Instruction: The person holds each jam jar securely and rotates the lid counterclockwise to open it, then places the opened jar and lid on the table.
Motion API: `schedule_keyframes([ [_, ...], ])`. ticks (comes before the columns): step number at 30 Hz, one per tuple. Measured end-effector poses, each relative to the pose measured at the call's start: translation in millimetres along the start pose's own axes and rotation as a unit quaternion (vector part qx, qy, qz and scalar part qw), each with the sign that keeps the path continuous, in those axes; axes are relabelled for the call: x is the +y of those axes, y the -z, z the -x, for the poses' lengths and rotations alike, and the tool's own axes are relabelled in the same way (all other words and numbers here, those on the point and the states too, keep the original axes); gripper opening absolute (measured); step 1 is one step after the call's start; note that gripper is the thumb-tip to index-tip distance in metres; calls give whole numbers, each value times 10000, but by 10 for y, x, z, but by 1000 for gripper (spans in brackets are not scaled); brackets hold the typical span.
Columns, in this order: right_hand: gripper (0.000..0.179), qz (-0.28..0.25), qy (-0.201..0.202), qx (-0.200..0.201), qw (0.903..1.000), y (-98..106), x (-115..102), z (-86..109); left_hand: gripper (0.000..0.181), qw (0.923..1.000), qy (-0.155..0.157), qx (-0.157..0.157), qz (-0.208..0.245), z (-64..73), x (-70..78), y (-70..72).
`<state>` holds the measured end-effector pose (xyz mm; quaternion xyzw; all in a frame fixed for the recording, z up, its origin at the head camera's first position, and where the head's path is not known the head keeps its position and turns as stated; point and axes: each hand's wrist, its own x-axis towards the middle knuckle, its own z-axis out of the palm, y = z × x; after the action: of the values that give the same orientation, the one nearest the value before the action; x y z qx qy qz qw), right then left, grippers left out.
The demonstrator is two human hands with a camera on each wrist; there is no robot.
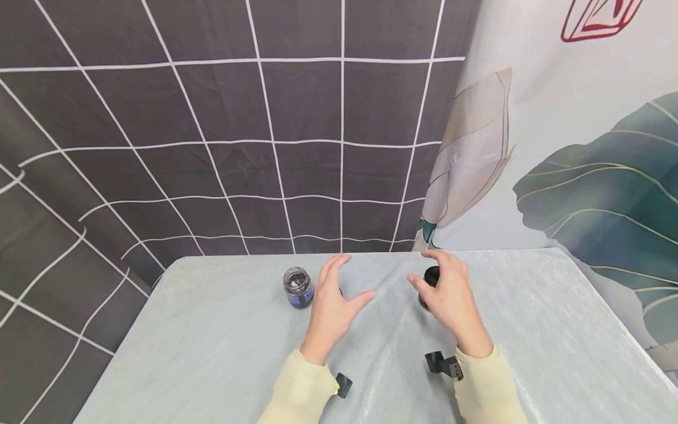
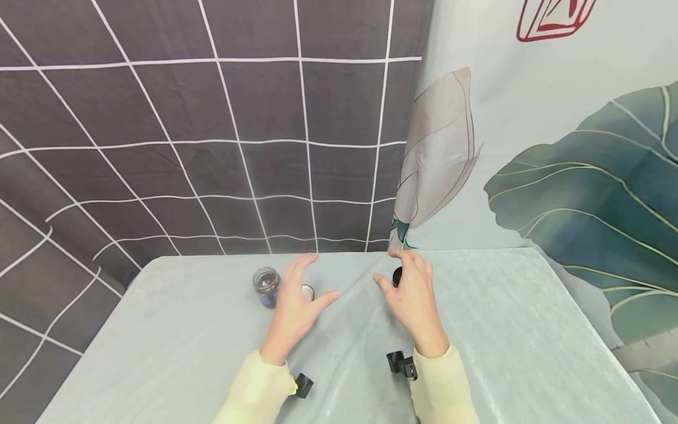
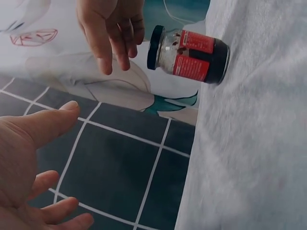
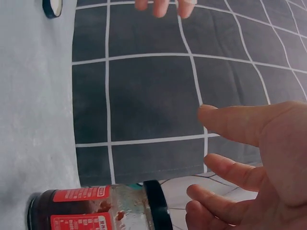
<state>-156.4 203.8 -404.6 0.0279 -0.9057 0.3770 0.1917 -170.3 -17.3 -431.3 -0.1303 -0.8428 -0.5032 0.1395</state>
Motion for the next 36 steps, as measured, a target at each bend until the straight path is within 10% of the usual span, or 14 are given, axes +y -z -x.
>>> schedule_keyframes([
  [36,54,335,-486,-372,9976,117,96,-10,73,9956,581,-732,31,40,49,-731],
])
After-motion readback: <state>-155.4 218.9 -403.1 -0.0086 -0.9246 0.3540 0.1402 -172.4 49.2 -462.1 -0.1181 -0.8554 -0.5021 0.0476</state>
